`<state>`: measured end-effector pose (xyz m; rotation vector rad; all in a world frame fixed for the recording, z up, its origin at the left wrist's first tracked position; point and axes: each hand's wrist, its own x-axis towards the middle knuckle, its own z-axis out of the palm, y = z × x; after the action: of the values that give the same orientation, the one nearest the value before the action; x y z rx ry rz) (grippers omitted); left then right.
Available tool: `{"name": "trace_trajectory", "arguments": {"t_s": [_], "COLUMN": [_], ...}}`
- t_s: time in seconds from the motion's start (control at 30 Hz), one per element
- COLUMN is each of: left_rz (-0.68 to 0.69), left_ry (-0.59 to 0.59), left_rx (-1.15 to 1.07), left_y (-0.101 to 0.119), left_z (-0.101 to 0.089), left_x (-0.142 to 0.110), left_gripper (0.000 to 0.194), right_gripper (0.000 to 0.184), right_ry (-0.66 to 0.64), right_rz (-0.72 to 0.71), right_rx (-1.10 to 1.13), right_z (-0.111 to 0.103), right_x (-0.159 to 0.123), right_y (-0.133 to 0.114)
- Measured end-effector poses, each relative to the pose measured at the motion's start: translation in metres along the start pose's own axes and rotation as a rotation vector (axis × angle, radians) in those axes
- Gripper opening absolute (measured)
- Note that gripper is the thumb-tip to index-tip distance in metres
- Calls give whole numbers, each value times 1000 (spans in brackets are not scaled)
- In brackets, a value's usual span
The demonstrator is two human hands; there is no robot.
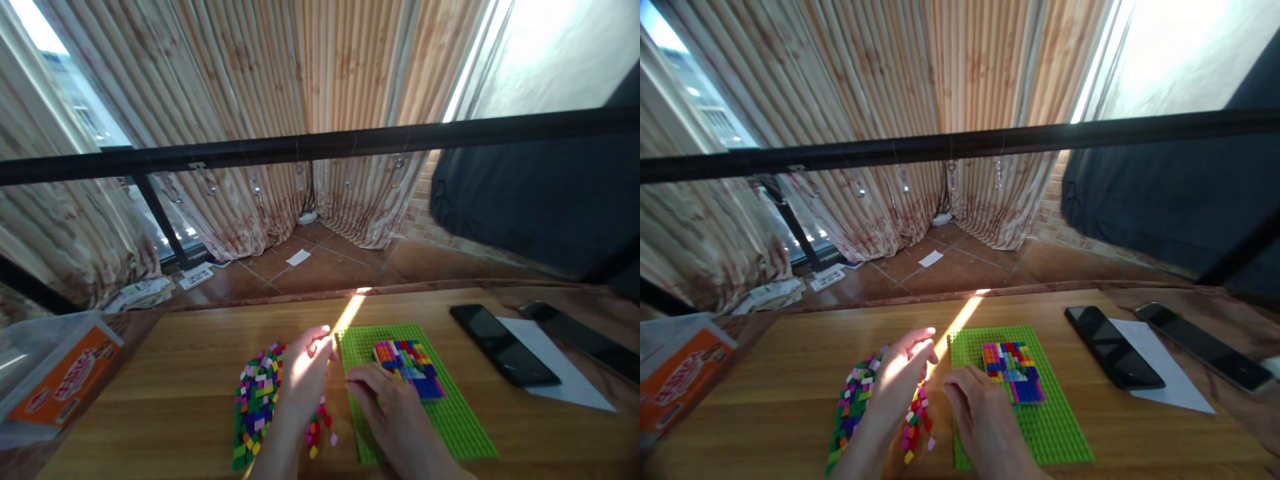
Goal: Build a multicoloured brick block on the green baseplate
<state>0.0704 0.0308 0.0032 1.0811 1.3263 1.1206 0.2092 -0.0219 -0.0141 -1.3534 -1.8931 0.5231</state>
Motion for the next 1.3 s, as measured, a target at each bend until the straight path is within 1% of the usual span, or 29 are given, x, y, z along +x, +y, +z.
{"name": "trace_trajectory", "arguments": {"t_s": [0.1,0.2,0.27,0.3,0.37,0.47,0.63,0.77,0.97,1.1,1.3], "left_rz": [39,64,53,45,37,35,20,44,17,24,10], "left_ry": [-86,-220,-332,-382,-462,-560,-680,-726,-737,-733,-722], "left_rx": [67,99,95,92,95,119,171,182,159,164,173], "left_y": [-2,-7,-11,-14,-18,-25,-28,-27,-30,-29,-29], "left_z": [10,24,34,38,47,55,60,63,66,67,67], "left_x": [-7,-16,-22,-25,-29,-33,-35,-35,-36,-37,-36], "left_gripper": [28,27,27,28,31,39,52,52,56,55,56], "right_gripper": [16,21,24,25,26,28,26,25,21,23,33], "right_ry": [119,230,252,253,256,262,200,200,262,252,244], "right_rz": [133,287,343,346,325,305,293,289,307,368,533], "right_rx": [57,141,192,205,209,189,127,148,129,255,484], "right_z": [-27,-50,-60,-64,-69,-70,-63,-60,-62,-62,-66], "right_x": [-5,-9,-11,-11,-12,-14,-16,-16,-14,-13,-12], "right_y": [16,42,59,65,74,80,91,97,90,90,85]}}
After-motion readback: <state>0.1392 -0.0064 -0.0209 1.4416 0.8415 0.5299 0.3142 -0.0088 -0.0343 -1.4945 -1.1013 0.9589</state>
